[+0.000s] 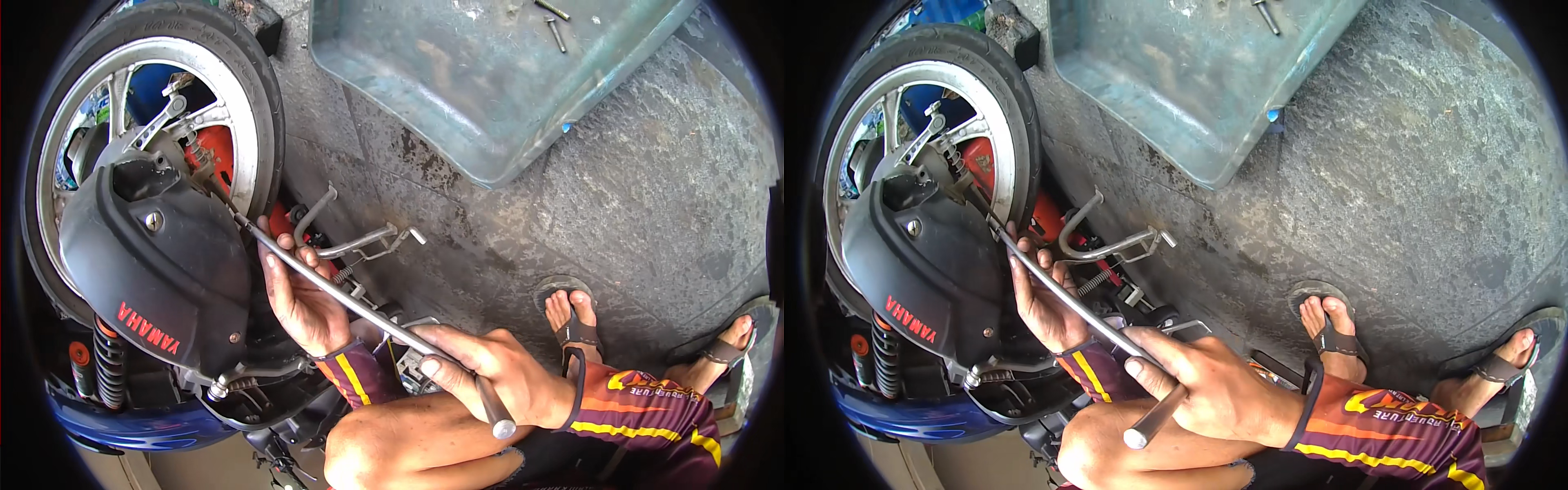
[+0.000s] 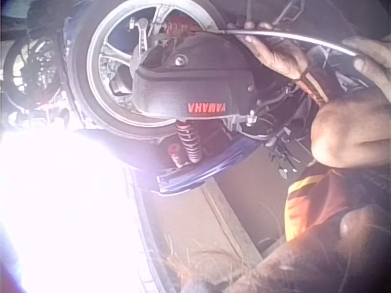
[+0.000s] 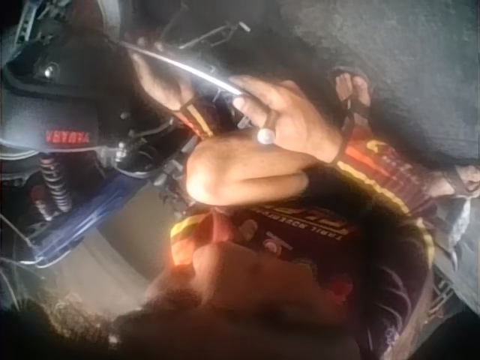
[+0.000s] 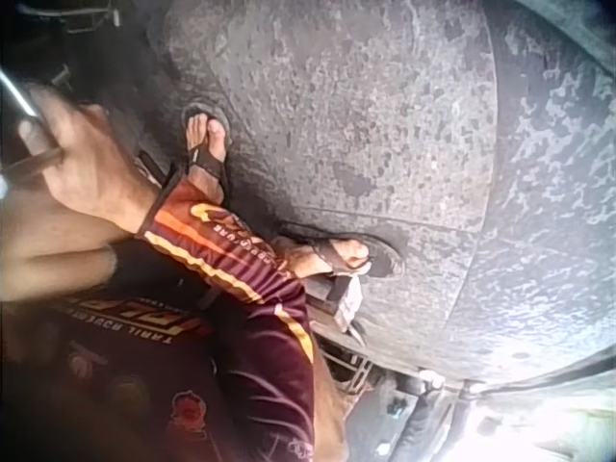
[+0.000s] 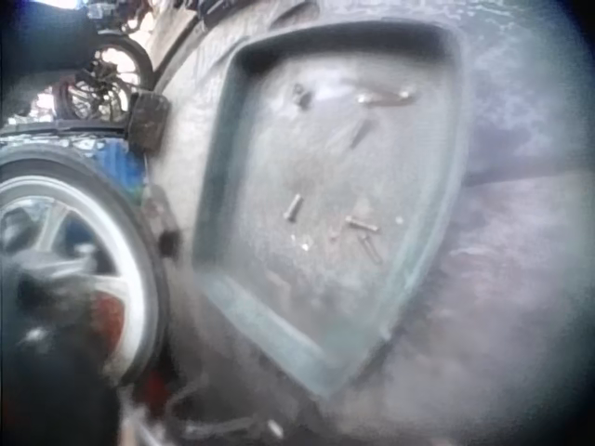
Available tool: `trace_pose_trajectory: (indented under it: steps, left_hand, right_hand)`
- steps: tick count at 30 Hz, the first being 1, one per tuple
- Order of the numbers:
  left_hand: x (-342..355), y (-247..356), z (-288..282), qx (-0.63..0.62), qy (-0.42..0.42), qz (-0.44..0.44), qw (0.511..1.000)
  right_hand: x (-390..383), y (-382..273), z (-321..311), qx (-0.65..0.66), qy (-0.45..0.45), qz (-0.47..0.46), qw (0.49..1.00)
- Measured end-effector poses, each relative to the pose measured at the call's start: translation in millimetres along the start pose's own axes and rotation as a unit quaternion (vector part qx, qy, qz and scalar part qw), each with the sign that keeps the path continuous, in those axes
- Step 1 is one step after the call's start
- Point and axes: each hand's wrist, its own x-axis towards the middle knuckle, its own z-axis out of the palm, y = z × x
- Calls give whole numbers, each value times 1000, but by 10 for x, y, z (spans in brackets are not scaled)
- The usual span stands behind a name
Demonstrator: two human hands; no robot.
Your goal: The person uses a T-handle wrench to unscrew and remove bolts from a motorcycle's engine casing, placing the hardware into a plastic tray. They then pull the casing away from the motorcycle body by hand.
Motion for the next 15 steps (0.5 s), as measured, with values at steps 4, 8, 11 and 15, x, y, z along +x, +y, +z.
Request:
trace_pose_trajectory:
  steps: [4, 8, 11, 15]
  left_hand:
    - [51, 158, -92, -29, -47, -11, 998]
    - [303, 82, -398, -44, -2, 47, 998]
    - [380, 14, -410, -49, 4, 72, 996]
    - [324, -66, -375, -8, 52, 56, 997]
  right_hand:
    - [-34, -115, 4, -9, -7, 18, 1000]
    - [-136, -92, -165, -47, 34, 23, 998]
    - [-237, -121, -269, -76, 5, 74, 994]
    - [-305, -47, -212, -53, 11, 68, 996]
